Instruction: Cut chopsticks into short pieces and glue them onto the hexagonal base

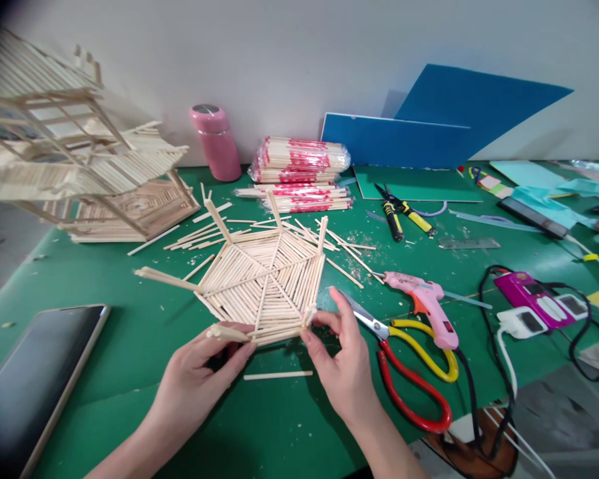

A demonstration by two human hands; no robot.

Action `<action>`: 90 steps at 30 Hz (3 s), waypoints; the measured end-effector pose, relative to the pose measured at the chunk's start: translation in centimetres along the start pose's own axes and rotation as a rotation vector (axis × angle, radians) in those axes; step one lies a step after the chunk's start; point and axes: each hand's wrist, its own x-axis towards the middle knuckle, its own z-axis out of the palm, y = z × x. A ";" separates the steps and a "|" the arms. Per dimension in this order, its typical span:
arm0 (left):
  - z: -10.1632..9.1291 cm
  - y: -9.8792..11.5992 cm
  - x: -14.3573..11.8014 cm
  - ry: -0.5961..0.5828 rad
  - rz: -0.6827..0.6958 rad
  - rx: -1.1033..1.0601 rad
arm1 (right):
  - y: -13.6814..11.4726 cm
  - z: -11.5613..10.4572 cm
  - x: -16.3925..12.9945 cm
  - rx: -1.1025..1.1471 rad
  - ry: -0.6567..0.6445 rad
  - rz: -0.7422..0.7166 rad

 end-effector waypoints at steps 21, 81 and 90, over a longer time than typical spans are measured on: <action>0.0 -0.1 -0.3 -0.013 -0.008 0.008 | 0.6 0.1 0.1 -0.008 0.017 -0.059; 0.1 0.1 0.0 0.001 -0.018 0.010 | 0.7 0.3 0.1 0.013 0.019 -0.057; 0.2 -0.3 -0.1 -0.007 -0.007 0.020 | 0.6 0.3 0.1 0.018 0.021 -0.052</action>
